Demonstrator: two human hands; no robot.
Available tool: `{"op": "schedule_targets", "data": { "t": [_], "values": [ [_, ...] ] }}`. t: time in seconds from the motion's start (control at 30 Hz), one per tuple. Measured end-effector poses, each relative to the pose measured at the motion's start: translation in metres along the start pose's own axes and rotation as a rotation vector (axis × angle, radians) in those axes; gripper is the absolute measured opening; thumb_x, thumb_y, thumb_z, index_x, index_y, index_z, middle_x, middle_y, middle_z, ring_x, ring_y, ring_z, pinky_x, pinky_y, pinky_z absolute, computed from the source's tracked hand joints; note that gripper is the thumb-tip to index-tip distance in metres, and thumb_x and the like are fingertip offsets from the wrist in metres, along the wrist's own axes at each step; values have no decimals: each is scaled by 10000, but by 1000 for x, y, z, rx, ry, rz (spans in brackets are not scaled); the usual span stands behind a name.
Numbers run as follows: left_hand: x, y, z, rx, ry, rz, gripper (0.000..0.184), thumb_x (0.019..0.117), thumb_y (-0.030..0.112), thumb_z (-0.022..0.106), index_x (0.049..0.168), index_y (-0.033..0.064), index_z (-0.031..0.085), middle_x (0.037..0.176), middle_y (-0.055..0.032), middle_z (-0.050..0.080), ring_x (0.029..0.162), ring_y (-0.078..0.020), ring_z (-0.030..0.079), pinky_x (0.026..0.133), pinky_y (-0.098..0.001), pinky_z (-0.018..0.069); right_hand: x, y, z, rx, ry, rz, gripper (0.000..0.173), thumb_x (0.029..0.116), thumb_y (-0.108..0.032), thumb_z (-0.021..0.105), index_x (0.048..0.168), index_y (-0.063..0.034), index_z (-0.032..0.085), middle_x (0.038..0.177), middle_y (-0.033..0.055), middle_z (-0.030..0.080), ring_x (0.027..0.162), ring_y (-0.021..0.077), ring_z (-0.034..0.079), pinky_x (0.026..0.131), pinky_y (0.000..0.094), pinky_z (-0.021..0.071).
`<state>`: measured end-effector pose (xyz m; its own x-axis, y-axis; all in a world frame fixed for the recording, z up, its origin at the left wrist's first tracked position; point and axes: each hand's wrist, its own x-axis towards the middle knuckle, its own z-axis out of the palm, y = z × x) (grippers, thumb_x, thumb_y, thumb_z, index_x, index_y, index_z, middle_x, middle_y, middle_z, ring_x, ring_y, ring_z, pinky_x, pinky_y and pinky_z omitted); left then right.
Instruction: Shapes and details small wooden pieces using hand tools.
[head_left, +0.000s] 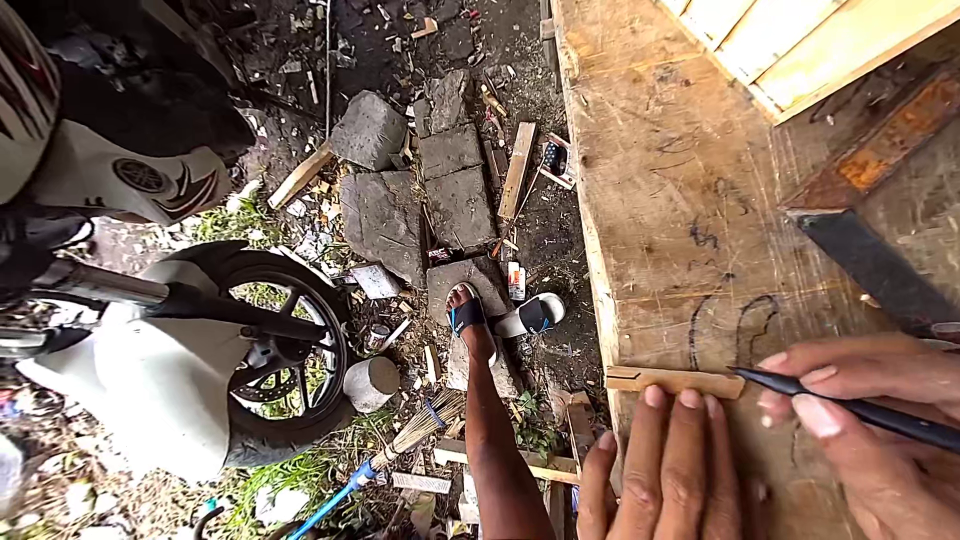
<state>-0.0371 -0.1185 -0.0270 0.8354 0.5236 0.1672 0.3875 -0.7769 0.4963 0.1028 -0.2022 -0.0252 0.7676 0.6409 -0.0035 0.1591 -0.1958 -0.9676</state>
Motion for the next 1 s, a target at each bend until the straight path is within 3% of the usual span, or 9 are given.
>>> {"op": "schedule_targets", "data": {
  "t": [0.23,0.43,0.6,1.0],
  "values": [
    [5,-2,-2,30,-8,23,352,986,353,615,1185,99,757,1236,-72,736,1196,-206,600,979,-354,362,-1,-1,-5,-21,-16,-2,84,970,-154,659,1036,-192,694,1084,-88,711,915,20,702,739,160,606],
    [12,-3,-5,73,-21,36,340,971,346,631,1174,114,772,1219,-64,746,1166,-197,628,960,-358,385,5,4,-9,-46,-81,-38,67,945,-173,674,1009,-171,693,1058,-52,721,893,45,711,725,176,617],
    [11,-7,-2,84,1,68,316,958,321,642,1167,126,776,1221,-55,744,1168,-185,619,952,-363,363,11,7,-8,-39,-63,-52,76,893,-158,700,967,-143,695,979,-32,728,799,59,712,657,177,618],
    [9,-11,4,64,44,75,325,945,331,647,1170,124,759,1213,-52,735,1165,-179,599,972,-365,338,12,10,-8,-45,-83,-72,66,883,-155,706,943,-128,700,963,-22,737,807,75,721,680,193,629]
  ]
}}
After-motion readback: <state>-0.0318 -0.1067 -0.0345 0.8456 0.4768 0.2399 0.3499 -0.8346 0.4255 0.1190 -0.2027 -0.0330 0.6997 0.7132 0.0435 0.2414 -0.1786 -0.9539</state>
